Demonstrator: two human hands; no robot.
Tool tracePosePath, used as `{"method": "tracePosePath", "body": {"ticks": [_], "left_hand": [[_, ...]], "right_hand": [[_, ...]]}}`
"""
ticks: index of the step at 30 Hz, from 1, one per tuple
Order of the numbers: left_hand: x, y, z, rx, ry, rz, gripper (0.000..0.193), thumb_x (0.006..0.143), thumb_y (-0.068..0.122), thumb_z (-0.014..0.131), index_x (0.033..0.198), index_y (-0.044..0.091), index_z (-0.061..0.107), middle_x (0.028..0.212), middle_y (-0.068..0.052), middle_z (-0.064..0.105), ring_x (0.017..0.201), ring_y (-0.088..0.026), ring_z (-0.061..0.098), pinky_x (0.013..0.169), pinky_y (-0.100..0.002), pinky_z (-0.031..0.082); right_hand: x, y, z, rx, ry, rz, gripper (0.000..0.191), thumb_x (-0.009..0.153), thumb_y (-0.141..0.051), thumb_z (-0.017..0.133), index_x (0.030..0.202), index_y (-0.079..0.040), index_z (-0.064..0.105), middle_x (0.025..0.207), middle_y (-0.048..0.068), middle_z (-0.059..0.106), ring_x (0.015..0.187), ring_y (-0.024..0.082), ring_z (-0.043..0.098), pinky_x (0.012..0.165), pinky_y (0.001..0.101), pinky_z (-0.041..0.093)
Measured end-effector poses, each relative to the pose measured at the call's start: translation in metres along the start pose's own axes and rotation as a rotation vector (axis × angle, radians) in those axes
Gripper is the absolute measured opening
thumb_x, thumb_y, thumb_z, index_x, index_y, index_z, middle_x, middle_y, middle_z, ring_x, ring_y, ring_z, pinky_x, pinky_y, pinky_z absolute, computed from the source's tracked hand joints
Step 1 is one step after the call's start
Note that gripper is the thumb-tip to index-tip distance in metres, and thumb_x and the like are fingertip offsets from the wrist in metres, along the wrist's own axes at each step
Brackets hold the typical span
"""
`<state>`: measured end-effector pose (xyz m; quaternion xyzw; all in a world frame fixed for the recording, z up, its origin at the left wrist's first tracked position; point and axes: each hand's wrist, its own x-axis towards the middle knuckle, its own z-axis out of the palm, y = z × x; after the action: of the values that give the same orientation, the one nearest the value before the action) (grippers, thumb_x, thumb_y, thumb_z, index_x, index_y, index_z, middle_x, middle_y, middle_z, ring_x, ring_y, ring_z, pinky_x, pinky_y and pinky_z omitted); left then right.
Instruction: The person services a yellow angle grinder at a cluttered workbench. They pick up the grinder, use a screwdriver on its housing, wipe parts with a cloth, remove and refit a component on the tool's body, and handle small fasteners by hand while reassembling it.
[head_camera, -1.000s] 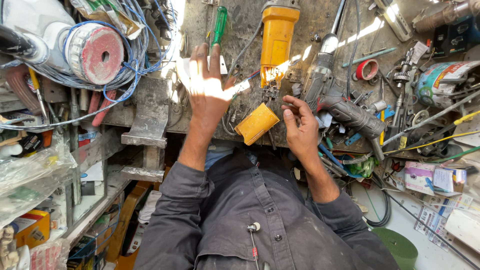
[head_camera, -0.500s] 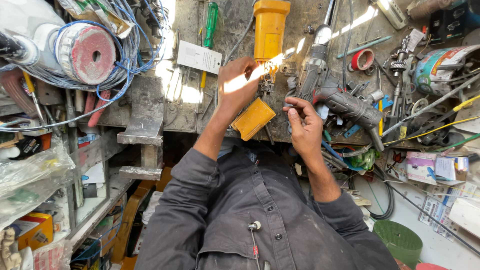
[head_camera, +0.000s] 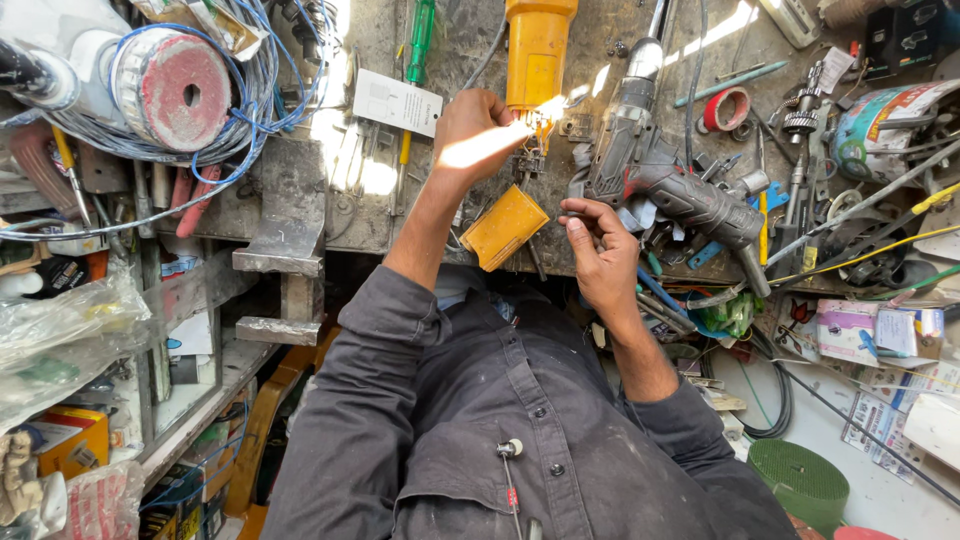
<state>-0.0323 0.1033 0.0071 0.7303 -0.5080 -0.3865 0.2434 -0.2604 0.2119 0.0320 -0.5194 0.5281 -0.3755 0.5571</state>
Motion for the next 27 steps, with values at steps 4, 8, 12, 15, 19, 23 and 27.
{"method": "tracePosePath", "body": {"ticks": [4,8,12,15,19,23,27], "left_hand": [[0.007,-0.020,0.009,-0.212,-0.010,0.038,0.028,0.075,0.032,0.085,0.070,0.008,0.072,0.065,-0.007,0.072,0.060,-0.013,0.069,0.056,-0.030,0.053],[0.013,-0.038,0.019,-0.357,-0.054,0.088,0.024,0.083,0.024,0.083,0.074,0.005,0.071,0.066,-0.004,0.070,0.058,-0.009,0.061,0.051,-0.026,0.045],[0.012,-0.050,0.022,-0.440,-0.089,0.170,0.024,0.088,0.022,0.084,0.079,0.004,0.072,0.067,-0.001,0.065,0.058,-0.005,0.053,0.048,-0.022,0.038],[0.010,-0.051,0.020,-0.677,-0.170,0.030,0.018,0.085,0.021,0.081,0.082,0.005,0.072,0.067,0.001,0.071,0.055,-0.003,0.059,0.046,-0.019,0.041],[0.008,-0.047,0.018,-0.657,-0.164,0.032,0.019,0.085,0.018,0.083,0.083,0.003,0.072,0.067,0.000,0.070,0.054,-0.003,0.057,0.045,-0.019,0.039],[0.003,-0.041,0.017,-0.544,-0.090,0.047,0.021,0.087,0.018,0.084,0.082,0.002,0.071,0.066,0.000,0.068,0.054,-0.003,0.053,0.044,-0.019,0.037],[0.000,-0.037,0.018,-0.585,-0.106,-0.006,0.020,0.086,0.018,0.080,0.081,0.003,0.068,0.062,0.001,0.067,0.051,-0.002,0.058,0.044,-0.019,0.041]], "right_hand": [[0.001,-0.002,-0.001,0.008,0.005,-0.005,0.022,0.106,-0.007,0.060,0.126,0.003,0.065,0.120,0.008,0.070,0.108,0.013,0.068,0.095,0.0266,0.054],[0.001,-0.002,-0.002,-0.010,-0.003,0.004,0.022,0.105,-0.007,0.060,0.125,0.002,0.065,0.120,0.007,0.071,0.108,0.013,0.068,0.095,0.0265,0.054],[0.000,0.000,-0.003,-0.008,-0.002,-0.001,0.022,0.105,-0.007,0.060,0.125,0.002,0.065,0.120,0.007,0.071,0.107,0.013,0.068,0.095,0.0265,0.054],[0.000,0.002,-0.003,-0.005,-0.004,0.005,0.022,0.106,-0.007,0.060,0.125,0.002,0.065,0.119,0.007,0.071,0.107,0.012,0.068,0.094,0.0262,0.054],[0.003,0.003,-0.002,-0.008,-0.001,0.016,0.022,0.105,-0.006,0.061,0.125,0.002,0.066,0.117,0.007,0.071,0.106,0.012,0.069,0.093,0.0258,0.054],[0.013,0.001,0.007,-0.028,-0.008,0.019,0.023,0.105,-0.007,0.063,0.126,0.001,0.066,0.118,0.006,0.072,0.104,0.011,0.068,0.091,0.0250,0.054],[0.029,-0.002,0.021,-0.122,0.024,0.027,0.028,0.101,-0.008,0.067,0.128,-0.001,0.066,0.116,0.005,0.074,0.098,0.010,0.069,0.086,0.0257,0.057]]}}
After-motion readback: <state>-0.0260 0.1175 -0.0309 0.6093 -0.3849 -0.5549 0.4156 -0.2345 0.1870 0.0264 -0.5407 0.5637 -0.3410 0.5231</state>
